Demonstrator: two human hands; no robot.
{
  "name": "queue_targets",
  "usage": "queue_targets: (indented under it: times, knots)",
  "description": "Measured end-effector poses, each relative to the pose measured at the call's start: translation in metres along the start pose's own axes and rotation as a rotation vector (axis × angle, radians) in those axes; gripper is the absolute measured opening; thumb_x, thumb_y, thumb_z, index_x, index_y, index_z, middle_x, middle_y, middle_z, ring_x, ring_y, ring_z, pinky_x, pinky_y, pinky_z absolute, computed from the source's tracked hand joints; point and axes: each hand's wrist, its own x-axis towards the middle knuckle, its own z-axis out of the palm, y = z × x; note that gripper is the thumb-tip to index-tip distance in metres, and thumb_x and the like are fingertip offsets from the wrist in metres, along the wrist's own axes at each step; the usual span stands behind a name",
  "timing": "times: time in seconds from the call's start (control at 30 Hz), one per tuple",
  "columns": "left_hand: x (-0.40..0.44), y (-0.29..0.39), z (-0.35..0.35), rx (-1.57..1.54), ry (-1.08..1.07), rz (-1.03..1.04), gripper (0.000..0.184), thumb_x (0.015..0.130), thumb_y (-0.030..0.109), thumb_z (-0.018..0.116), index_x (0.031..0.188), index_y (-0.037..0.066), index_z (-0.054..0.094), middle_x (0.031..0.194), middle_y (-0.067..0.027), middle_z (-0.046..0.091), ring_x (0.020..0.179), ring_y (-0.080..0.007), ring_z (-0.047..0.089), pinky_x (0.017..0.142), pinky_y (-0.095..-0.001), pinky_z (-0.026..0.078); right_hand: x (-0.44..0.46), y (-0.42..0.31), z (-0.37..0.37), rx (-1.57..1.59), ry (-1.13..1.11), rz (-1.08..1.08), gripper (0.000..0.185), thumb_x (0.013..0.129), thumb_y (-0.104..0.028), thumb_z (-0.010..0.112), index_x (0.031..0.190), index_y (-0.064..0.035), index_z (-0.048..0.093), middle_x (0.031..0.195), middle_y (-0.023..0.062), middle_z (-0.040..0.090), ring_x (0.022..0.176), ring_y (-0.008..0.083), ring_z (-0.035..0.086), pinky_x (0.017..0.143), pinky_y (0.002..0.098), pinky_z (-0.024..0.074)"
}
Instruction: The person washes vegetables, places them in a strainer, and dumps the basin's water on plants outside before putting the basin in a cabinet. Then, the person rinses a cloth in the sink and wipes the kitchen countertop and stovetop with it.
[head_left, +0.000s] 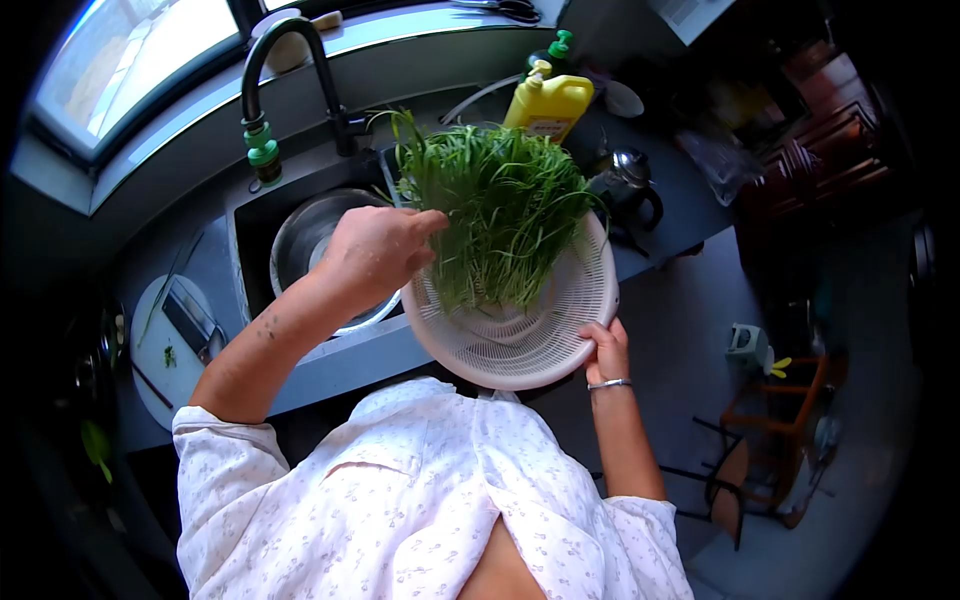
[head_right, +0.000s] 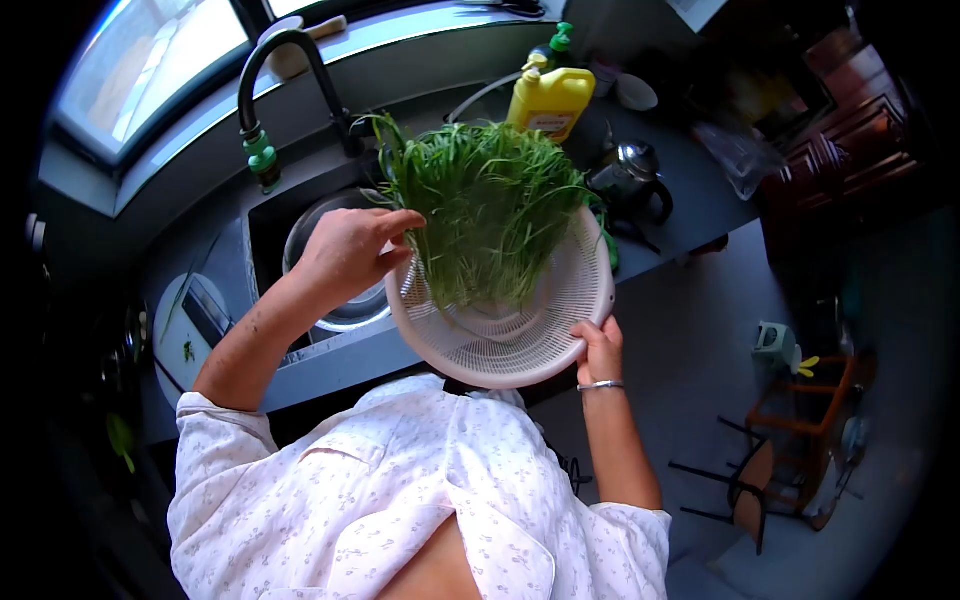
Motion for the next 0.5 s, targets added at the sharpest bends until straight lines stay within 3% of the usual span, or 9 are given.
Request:
queue_targets:
  times: [0.1, 0.2, 0.3, 0.33, 0.4, 0.5]
  knots:
    - [-0.015, -0.014, -0.012, -0.106, 0.25, 0.002, 0.021, 0.08, 0.022, 0.069, 0.097, 0.01, 0.066, 0.076, -0.0035, 0.063, 0.063, -0.0181, 0.062, 0.058, -0.0297, 0.048, 0.002, 0.003, -0.006, -0.045, 0.025, -0.025, 0.031, 0.066, 0.01, 0.055, 0.096, 0.0007, 0.055, 0.089, 0.0075, 0.059, 0.08, 0.0187, 0.057, 0.074, 0.0293, 0.0487]
    - [-0.039, -0.061, -0.007, -0.258, 0.468, -0.211, 0.016, 0.083, 0.02, 0.067, 0.088, 0.005, 0.066, 0.073, -0.0061, 0.061, 0.061, -0.0125, 0.056, 0.055, -0.0244, 0.045, 0.009, 0.007, -0.02, -0.081, -0.006, -0.031, 0.038, 0.065, 0.007, 0.055, 0.102, 0.0009, 0.056, 0.091, 0.0066, 0.058, 0.082, 0.0182, 0.056, 0.078, 0.0297, 0.048]
    - [-0.071, -0.126, 0.025, -0.26, 0.582, -0.459, 0.014, 0.083, 0.013, 0.064, 0.087, -0.001, 0.064, 0.078, -0.0111, 0.064, 0.068, -0.0196, 0.06, 0.063, -0.0298, 0.048, 0.007, 0.004, -0.018, -0.092, -0.006, -0.025, 0.045, 0.066, 0.005, 0.054, 0.11, 0.0015, 0.054, 0.098, 0.0069, 0.058, 0.089, 0.0202, 0.056, 0.082, 0.0313, 0.048]
    - [-0.082, -0.149, 0.039, -0.253, 0.581, -0.472, 0.014, 0.083, 0.013, 0.064, 0.087, -0.001, 0.064, 0.078, -0.0111, 0.064, 0.068, -0.0196, 0.06, 0.063, -0.0298, 0.048, 0.006, 0.003, -0.018, -0.082, -0.007, -0.006, 0.047, 0.066, 0.005, 0.054, 0.112, 0.0016, 0.053, 0.1, 0.0079, 0.058, 0.09, 0.0212, 0.056, 0.083, 0.0319, 0.048]
    - [-0.104, -0.191, 0.071, -0.199, 0.416, -0.719, 0.015, 0.078, 0.013, 0.062, 0.086, 0.001, 0.065, 0.082, -0.0155, 0.064, 0.077, -0.0318, 0.063, 0.072, -0.0383, 0.05, 0.007, 0.003, -0.023, -0.076, 0.005, 0.021, 0.05, 0.066, 0.005, 0.053, 0.115, 0.0019, 0.051, 0.105, 0.0097, 0.058, 0.093, 0.0236, 0.056, 0.086, 0.0349, 0.0486]
    - [-0.123, -0.232, 0.108, -0.182, 0.307, -0.874, 0.015, 0.074, 0.013, 0.063, 0.085, 0.002, 0.065, 0.088, -0.0166, 0.065, 0.081, -0.0349, 0.062, 0.073, -0.0405, 0.049, 0.007, 0.005, -0.026, -0.083, 0.032, 0.017, 0.051, 0.065, 0.005, 0.052, 0.116, 0.0007, 0.051, 0.105, 0.0087, 0.057, 0.093, 0.0222, 0.056, 0.083, 0.0336, 0.0492]
